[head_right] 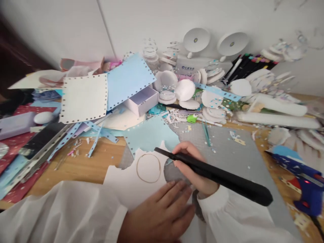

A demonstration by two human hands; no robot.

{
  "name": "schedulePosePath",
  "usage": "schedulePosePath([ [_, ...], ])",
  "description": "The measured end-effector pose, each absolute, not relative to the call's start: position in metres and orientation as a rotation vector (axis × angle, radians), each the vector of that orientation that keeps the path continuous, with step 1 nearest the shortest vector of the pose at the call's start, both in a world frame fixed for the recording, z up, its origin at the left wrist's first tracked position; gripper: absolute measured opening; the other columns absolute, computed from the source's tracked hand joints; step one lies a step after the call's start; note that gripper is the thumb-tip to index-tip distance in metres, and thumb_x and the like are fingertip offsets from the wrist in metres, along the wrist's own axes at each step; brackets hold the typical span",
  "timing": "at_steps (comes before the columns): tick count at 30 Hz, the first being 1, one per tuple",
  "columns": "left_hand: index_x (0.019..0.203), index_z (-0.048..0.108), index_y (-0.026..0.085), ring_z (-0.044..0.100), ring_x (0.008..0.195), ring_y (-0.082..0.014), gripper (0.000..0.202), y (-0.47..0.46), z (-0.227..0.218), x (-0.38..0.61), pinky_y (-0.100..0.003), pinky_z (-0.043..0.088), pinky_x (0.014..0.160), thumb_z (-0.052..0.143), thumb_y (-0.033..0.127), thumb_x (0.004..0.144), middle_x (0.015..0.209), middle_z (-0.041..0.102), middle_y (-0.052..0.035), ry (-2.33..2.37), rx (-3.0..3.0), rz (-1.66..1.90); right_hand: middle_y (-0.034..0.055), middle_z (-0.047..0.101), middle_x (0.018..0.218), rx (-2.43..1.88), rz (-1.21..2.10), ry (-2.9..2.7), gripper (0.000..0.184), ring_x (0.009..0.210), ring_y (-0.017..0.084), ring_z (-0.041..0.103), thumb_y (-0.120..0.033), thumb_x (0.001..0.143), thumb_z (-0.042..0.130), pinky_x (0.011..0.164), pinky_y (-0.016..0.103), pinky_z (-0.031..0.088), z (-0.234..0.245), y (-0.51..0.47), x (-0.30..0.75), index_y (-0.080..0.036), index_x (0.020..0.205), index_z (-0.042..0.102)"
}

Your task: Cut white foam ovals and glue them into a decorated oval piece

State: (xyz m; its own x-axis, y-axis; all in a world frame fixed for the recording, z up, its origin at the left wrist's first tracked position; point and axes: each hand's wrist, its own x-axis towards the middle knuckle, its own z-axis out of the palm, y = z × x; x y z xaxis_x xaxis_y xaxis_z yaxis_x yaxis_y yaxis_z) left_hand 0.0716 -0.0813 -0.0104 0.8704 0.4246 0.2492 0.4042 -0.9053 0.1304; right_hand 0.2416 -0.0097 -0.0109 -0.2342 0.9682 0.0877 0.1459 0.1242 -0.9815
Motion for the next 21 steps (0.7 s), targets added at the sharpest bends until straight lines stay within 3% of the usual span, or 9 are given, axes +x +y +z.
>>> schedulePosePath([
  [3, 0.129, 0.049, 0.011, 0.052, 0.122, -0.0299, 0.048, -0.080, -0.018, 0.076, -0.042, 0.032, 0.104, 0.035, 0.042, 0.094, 0.135, 0.052, -0.0145, 0.692, 2.995, 0.518, 0.0011, 0.056, 0.080, -1.119, 1.043, -1.764, 0.010, 0.070, 0.017, 0.052, -0.022, 0.082, 0.055, 0.061, 0.029, 0.042, -0.004, -0.011, 0.242, -0.026, 0.091, 0.057],
  [7, 0.117, 0.060, 0.016, 0.062, 0.107, -0.0229, 0.031, -0.079, -0.027, 0.085, -0.037, 0.041, 0.098, 0.042, 0.026, 0.093, 0.121, 0.064, -0.0086, 0.789, 2.979, 0.754, 0.0001, 0.055, 0.076, -1.078, 1.022, -1.809, 0.013, 0.066, 0.016, 0.052, -0.018, 0.083, 0.051, 0.058, 0.029, 0.042, -0.001, -0.014, 0.242, -0.026, 0.091, 0.056],
  [21, 0.115, 0.064, 0.021, 0.065, 0.105, -0.0193, 0.031, -0.072, -0.021, 0.087, -0.032, 0.049, 0.093, 0.043, 0.023, 0.093, 0.115, 0.068, -0.0016, 0.813, 2.952, 0.714, -0.0001, 0.057, 0.068, -1.003, 0.947, -1.932, 0.022, 0.061, 0.015, 0.055, -0.007, 0.077, 0.051, 0.054, 0.028, 0.043, 0.009, -0.007, 0.235, -0.024, 0.090, 0.057],
])
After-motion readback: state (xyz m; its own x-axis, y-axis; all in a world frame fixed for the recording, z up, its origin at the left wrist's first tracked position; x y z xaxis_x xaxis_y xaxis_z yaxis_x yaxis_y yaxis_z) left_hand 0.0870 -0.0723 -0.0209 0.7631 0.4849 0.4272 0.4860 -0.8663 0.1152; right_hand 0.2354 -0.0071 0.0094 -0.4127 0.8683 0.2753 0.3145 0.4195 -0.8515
